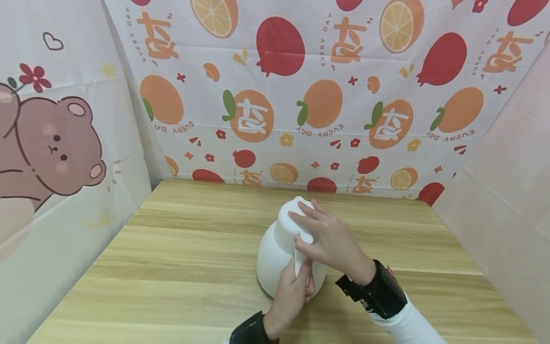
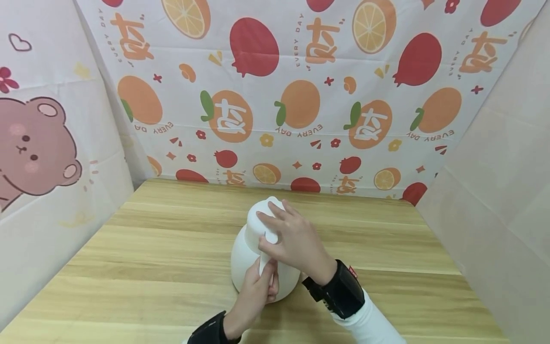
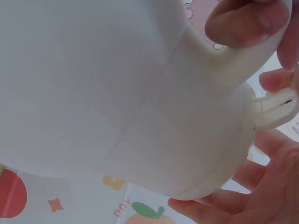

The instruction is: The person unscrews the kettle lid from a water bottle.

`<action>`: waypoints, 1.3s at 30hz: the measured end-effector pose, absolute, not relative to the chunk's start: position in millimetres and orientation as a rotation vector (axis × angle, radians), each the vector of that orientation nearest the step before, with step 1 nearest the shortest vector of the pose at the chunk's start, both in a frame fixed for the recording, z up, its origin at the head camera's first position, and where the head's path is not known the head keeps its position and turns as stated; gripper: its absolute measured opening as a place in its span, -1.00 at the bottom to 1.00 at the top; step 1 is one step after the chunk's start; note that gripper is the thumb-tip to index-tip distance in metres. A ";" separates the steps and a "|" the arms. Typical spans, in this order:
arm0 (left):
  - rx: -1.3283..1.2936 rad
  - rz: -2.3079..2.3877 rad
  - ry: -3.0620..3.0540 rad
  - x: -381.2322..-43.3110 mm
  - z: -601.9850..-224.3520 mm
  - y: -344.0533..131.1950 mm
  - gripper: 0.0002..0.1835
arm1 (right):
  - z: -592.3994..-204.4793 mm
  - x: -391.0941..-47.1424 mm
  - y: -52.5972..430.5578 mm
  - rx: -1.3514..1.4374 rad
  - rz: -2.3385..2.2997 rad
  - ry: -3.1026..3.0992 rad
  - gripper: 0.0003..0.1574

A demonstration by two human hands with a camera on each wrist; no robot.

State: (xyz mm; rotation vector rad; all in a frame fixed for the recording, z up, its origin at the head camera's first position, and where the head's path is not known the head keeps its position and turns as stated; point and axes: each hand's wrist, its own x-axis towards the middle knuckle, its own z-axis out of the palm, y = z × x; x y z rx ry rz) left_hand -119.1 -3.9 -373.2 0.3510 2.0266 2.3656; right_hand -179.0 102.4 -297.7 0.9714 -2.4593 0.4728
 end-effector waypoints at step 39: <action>0.296 2.356 2.073 -116.1 -372.6 -1.5 -0.58 | -300.2 -230.2 141.6 1.631 0.978 -2.368 -0.46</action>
